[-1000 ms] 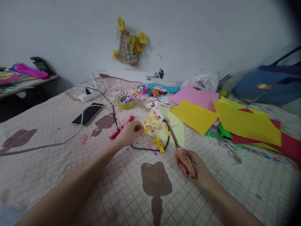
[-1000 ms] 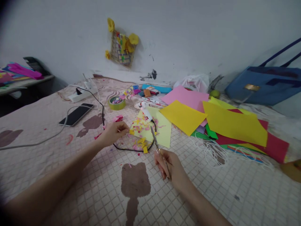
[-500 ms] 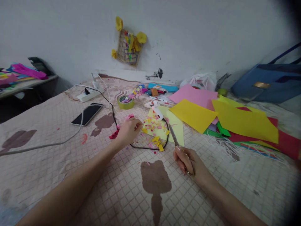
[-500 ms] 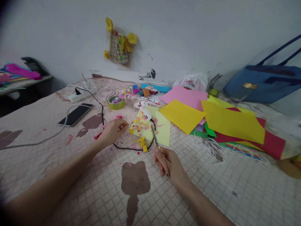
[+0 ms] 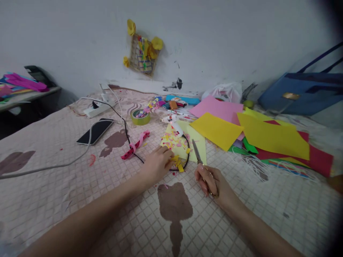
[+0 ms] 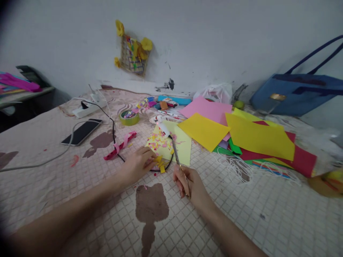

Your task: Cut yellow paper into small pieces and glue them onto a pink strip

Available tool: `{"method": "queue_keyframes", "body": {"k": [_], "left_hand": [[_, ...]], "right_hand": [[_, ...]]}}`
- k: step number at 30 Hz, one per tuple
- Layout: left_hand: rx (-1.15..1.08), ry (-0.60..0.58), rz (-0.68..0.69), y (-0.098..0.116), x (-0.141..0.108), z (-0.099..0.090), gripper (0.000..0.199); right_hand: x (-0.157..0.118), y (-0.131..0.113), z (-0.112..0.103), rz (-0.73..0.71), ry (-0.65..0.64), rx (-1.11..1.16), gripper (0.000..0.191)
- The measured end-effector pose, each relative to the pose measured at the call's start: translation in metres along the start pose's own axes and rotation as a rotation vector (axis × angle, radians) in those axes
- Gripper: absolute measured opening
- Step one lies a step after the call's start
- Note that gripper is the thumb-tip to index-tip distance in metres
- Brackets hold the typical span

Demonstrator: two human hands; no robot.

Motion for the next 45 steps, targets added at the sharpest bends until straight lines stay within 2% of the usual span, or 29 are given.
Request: {"method": "queue_keyframes", "body": {"k": [7, 11, 14, 18, 20, 25, 30, 34, 38, 42, 45], "left_hand": [[0.065, -0.002, -0.047, -0.003, 0.002, 0.004, 0.012], [-0.019, 0.055, -0.064, -0.004, 0.002, -0.005, 0.013], [-0.26, 0.088, -0.135, -0.001, 0.0, -0.014, 0.013], [-0.838, -0.145, -0.259, 0.012, -0.004, -0.007, 0.015], [-0.971, -0.236, -0.273, 0.02, -0.007, -0.002, 0.018], [-0.942, -0.278, -0.247, 0.028, -0.012, 0.002, 0.017], [-1.009, -0.22, -0.281, 0.028, -0.01, 0.002, 0.02], [-1.057, -0.248, -0.35, 0.029, -0.011, 0.003, 0.023], [-1.055, -0.277, -0.389, 0.03, -0.013, 0.004, 0.021], [-1.035, -0.331, -0.395, 0.03, -0.014, 0.005, 0.018], [-1.022, -0.33, -0.389, 0.03, -0.014, 0.006, 0.018]], "right_hand": [[-0.001, -0.003, 0.0, -0.011, 0.008, -0.02, 0.047], [-0.001, -0.001, 0.0, -0.011, 0.025, -0.01, 0.045], [0.0, 0.0, 0.0, -0.028, 0.052, -0.024, 0.044], [-0.002, -0.01, 0.002, -0.085, 0.087, -0.091, 0.038], [-0.003, -0.015, 0.004, -0.108, 0.08, -0.102, 0.034], [-0.001, -0.011, 0.009, -0.133, 0.005, -0.126, 0.025], [0.001, -0.002, 0.008, -0.134, -0.01, -0.143, 0.018], [-0.003, -0.009, 0.008, -0.159, 0.027, -0.14, 0.019], [-0.005, -0.012, 0.01, -0.151, 0.009, -0.127, 0.02], [-0.004, -0.012, 0.009, -0.159, -0.011, -0.116, 0.019], [-0.002, -0.011, 0.008, -0.164, -0.028, -0.135, 0.02]]}}
Point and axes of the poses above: each hand's wrist, its own x-axis towards the middle knuckle, its own z-axis out of the palm, y = z × x, the point moved 3 cm from there along x, towards the middle knuckle
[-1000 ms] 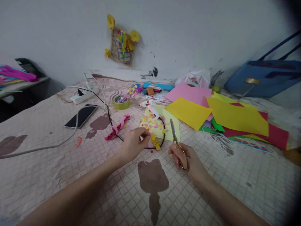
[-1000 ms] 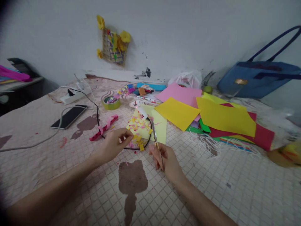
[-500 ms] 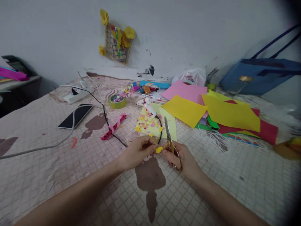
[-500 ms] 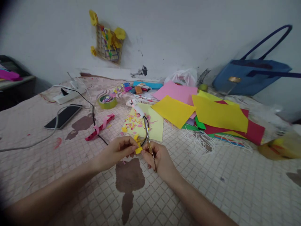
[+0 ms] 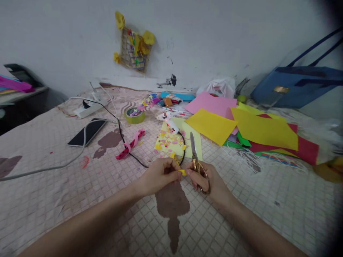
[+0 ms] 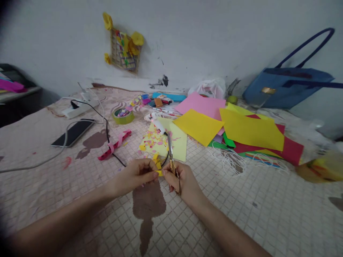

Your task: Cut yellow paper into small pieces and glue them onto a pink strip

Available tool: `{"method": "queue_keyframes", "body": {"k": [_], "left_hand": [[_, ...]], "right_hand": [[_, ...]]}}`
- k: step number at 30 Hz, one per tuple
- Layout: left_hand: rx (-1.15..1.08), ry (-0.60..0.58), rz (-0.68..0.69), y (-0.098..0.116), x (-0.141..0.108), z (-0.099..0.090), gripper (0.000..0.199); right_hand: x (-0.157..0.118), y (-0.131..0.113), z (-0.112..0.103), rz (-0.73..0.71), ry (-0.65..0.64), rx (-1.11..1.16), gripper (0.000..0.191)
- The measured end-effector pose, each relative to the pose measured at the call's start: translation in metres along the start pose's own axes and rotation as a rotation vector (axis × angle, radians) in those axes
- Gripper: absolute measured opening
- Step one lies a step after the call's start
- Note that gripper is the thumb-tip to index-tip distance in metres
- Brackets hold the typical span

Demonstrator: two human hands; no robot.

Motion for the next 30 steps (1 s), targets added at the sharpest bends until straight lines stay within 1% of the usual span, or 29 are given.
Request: {"method": "queue_keyframes", "body": {"k": [5, 8, 12, 17, 21, 24, 26, 30], "left_hand": [[-0.141, 0.045, 0.065, -0.0006, 0.0022, -0.0015, 0.02], [-0.175, 0.043, 0.034, -0.001, 0.0025, -0.0004, 0.021], [-0.137, 0.024, -0.043, 0.0003, 0.0001, 0.0031, 0.021], [-0.157, 0.02, -0.029, 0.0003, -0.0003, 0.0045, 0.023], [-0.169, 0.043, -0.034, -0.0025, 0.0007, 0.0032, 0.023], [-0.156, 0.03, -0.033, -0.0021, 0.0005, 0.0037, 0.024], [-0.161, 0.04, -0.006, -0.0008, 0.0006, 0.0033, 0.025], [-0.179, 0.024, 0.014, -0.0013, 0.0016, 0.0017, 0.026]], "right_hand": [[-0.0001, 0.0007, -0.002, 0.007, 0.021, -0.018, 0.019], [-0.0007, -0.0001, -0.0023, 0.013, 0.037, -0.021, 0.017], [-0.0013, -0.0006, -0.0003, -0.001, 0.018, 0.029, 0.018], [-0.0038, 0.0006, -0.0001, -0.001, 0.064, 0.128, 0.024], [-0.0043, 0.0001, 0.0017, 0.016, 0.022, 0.119, 0.027], [-0.0028, -0.001, 0.002, 0.029, -0.005, 0.06, 0.023], [-0.0016, -0.0014, 0.0018, 0.026, -0.015, 0.037, 0.021], [-0.0004, 0.0007, 0.0021, 0.024, -0.034, 0.029, 0.018]]}}
Point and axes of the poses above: each hand's wrist, its own x-axis towards the middle knuckle, its own z-axis out of the palm, y = z × x, the point moved 3 cm from there along x, towards the middle knuckle
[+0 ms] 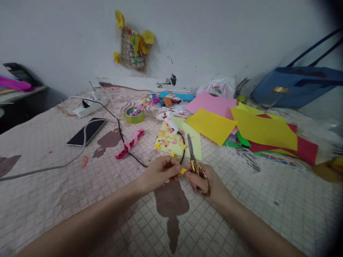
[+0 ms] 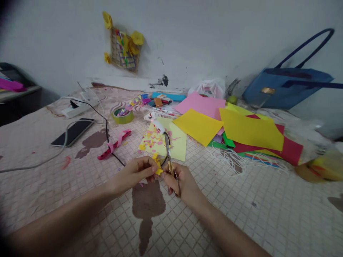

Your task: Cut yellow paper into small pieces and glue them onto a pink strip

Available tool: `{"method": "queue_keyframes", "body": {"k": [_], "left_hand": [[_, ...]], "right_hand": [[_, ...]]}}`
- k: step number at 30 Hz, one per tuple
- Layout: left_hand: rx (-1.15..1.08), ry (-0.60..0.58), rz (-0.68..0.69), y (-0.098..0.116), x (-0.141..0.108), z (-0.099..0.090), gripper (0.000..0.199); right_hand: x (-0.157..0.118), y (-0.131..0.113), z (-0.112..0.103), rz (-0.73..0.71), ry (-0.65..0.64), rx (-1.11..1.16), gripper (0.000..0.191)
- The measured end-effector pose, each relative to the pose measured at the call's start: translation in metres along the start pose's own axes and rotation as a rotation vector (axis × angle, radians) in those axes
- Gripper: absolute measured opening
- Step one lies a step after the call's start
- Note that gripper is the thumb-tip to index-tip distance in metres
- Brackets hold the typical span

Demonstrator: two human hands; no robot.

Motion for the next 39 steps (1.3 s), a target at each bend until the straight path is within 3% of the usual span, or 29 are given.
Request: {"method": "queue_keyframes", "body": {"k": [7, 16, 23, 31, 35, 39], "left_hand": [[0.056, -0.045, -0.053, -0.0006, -0.0006, 0.0011, 0.023], [0.04, -0.058, -0.092, -0.0011, -0.0026, 0.0006, 0.024], [-0.001, -0.012, -0.112, -0.0023, -0.0015, -0.0002, 0.025], [0.035, -0.006, -0.096, 0.0003, -0.0013, -0.0001, 0.023], [-0.03, 0.002, -0.054, -0.0025, 0.0011, -0.0024, 0.026], [-0.095, 0.063, -0.003, 0.0016, 0.0018, -0.0053, 0.024]], "right_hand": [[-0.0005, 0.002, -0.0021, 0.002, 0.068, 0.043, 0.018], [-0.0011, 0.0015, -0.0007, -0.002, 0.045, 0.031, 0.02], [-0.0029, 0.0, -0.0008, -0.001, 0.053, 0.037, 0.027], [0.0006, 0.0043, 0.0, 0.001, 0.034, 0.026, 0.023], [-0.0013, 0.0025, 0.0004, -0.014, 0.083, 0.068, 0.031], [-0.0064, 0.0039, 0.004, 0.073, 0.087, 0.132, 0.041]]}}
Point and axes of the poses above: each hand's wrist, its own x-axis towards the middle knuckle, its own z-axis out of the palm, y = z × x, the point moved 3 cm from there along x, towards the middle knuckle
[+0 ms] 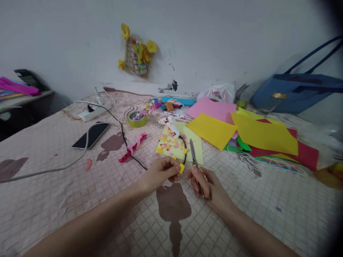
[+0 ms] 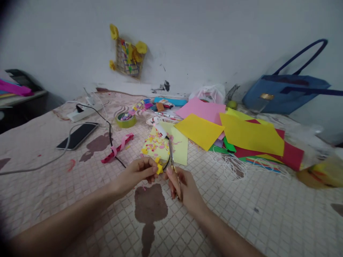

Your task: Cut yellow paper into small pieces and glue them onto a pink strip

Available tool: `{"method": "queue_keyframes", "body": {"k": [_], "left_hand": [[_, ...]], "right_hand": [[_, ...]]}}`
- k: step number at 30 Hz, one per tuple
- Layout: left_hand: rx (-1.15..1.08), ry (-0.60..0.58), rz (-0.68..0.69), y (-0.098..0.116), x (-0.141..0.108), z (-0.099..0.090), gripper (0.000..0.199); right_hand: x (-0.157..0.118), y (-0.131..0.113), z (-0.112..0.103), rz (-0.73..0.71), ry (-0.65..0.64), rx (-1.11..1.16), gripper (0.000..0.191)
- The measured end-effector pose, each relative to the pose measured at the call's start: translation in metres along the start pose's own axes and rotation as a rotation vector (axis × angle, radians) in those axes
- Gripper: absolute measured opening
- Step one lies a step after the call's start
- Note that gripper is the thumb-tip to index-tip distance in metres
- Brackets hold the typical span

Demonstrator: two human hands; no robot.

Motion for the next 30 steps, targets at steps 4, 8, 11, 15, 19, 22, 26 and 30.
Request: {"method": "queue_keyframes", "body": {"k": [4, 8, 11, 15, 19, 22, 26, 30], "left_hand": [[-0.047, 0.053, 0.052, 0.006, 0.0, -0.003, 0.024], [-0.091, 0.09, 0.058, 0.007, 0.0, -0.006, 0.025], [-0.114, 0.129, 0.08, 0.008, 0.001, -0.008, 0.023], [-0.164, 0.157, 0.086, 0.009, 0.001, -0.009, 0.02], [-0.215, 0.142, 0.08, 0.008, 0.001, -0.01, 0.019], [-0.218, 0.14, 0.089, 0.008, 0.001, -0.01, 0.02], [-0.207, 0.151, 0.105, 0.009, 0.0, -0.008, 0.02], [-0.183, 0.153, 0.113, 0.009, 0.0, -0.008, 0.02]], "right_hand": [[-0.006, 0.003, 0.006, 0.027, -0.049, -0.028, 0.044], [-0.01, 0.008, 0.009, 0.031, -0.094, -0.084, 0.042], [-0.011, 0.009, 0.01, -0.001, -0.106, -0.142, 0.043], [-0.011, 0.009, 0.011, -0.015, -0.11, -0.181, 0.045], [-0.011, 0.012, 0.013, 0.025, -0.121, -0.171, 0.046], [-0.012, 0.012, 0.013, 0.019, -0.106, -0.193, 0.046], [-0.013, 0.009, 0.012, 0.002, -0.091, -0.227, 0.046], [-0.013, 0.005, 0.012, -0.018, -0.093, -0.246, 0.043]]}}
Point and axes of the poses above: each hand's wrist, its own x-axis towards the middle knuckle, its own z-axis out of the palm, y = z × x, the point moved 3 cm from there along x, towards the middle knuckle
